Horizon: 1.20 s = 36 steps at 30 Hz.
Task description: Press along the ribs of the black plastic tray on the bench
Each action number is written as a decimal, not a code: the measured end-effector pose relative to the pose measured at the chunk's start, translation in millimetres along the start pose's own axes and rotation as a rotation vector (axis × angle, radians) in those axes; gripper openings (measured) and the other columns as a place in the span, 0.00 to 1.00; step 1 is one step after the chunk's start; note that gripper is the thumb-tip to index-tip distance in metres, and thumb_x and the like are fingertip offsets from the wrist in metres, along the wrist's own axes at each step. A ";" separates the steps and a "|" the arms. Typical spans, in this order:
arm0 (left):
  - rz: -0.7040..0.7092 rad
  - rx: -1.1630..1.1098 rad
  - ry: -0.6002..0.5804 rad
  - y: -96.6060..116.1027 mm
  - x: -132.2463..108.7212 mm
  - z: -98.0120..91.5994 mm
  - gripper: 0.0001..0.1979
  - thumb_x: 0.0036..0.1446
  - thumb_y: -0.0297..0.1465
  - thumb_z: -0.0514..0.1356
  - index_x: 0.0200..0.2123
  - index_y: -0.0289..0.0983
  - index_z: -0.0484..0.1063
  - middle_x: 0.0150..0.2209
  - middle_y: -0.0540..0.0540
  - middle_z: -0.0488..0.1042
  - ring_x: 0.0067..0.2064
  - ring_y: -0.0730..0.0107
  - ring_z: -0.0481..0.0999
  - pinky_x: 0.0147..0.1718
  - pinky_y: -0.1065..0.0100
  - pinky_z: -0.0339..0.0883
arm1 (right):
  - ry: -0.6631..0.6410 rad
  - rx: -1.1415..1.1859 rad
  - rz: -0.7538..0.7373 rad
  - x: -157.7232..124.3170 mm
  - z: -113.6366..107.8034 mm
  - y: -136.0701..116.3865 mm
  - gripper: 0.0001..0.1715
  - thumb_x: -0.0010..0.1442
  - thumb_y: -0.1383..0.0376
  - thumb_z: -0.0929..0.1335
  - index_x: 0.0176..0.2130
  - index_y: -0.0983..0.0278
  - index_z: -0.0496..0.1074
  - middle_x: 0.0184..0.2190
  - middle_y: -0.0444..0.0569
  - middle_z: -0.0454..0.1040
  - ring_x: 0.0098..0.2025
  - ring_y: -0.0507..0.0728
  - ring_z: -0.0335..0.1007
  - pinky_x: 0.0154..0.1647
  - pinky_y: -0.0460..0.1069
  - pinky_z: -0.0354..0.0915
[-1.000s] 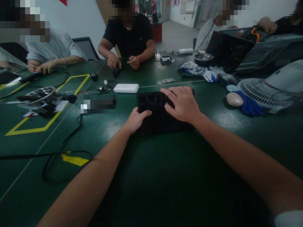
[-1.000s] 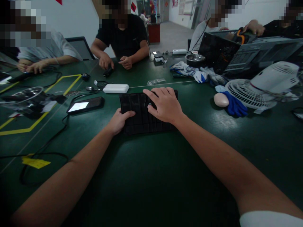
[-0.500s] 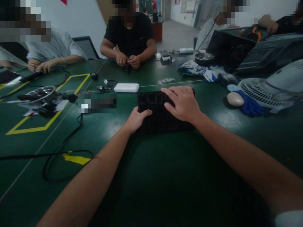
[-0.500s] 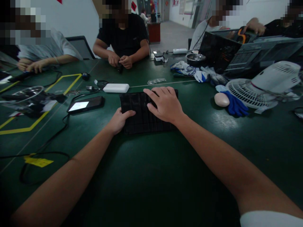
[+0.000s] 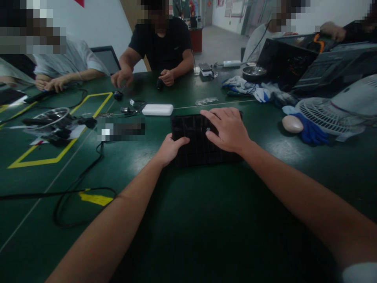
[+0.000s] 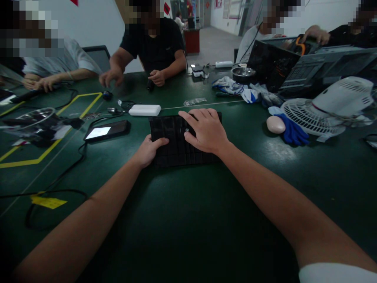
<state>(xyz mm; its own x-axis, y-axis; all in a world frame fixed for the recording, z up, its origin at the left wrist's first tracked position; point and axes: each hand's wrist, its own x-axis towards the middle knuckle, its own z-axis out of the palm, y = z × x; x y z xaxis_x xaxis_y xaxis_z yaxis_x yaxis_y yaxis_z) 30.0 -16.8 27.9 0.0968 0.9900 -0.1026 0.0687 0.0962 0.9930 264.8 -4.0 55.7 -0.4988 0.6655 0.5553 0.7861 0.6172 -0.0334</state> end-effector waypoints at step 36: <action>-0.001 -0.003 -0.004 -1.9 1.2 -0.3 0.19 0.43 0.38 0.69 0.39 0.35 0.77 0.40 0.41 0.80 0.41 0.56 0.79 0.46 0.55 0.73 | 0.002 -0.016 0.009 0.3 1.2 -0.6 0.33 0.67 0.55 0.61 0.67 0.62 0.62 0.57 0.55 0.71 0.56 0.67 0.63 0.57 0.61 0.51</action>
<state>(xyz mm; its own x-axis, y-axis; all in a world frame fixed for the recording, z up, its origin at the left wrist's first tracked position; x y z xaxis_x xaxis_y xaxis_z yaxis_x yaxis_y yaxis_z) 29.6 -15.8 25.9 0.1002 0.9895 -0.1040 0.0662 0.0976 0.9930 263.8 -3.7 54.9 -0.4907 0.6700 0.5571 0.7965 0.6041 -0.0250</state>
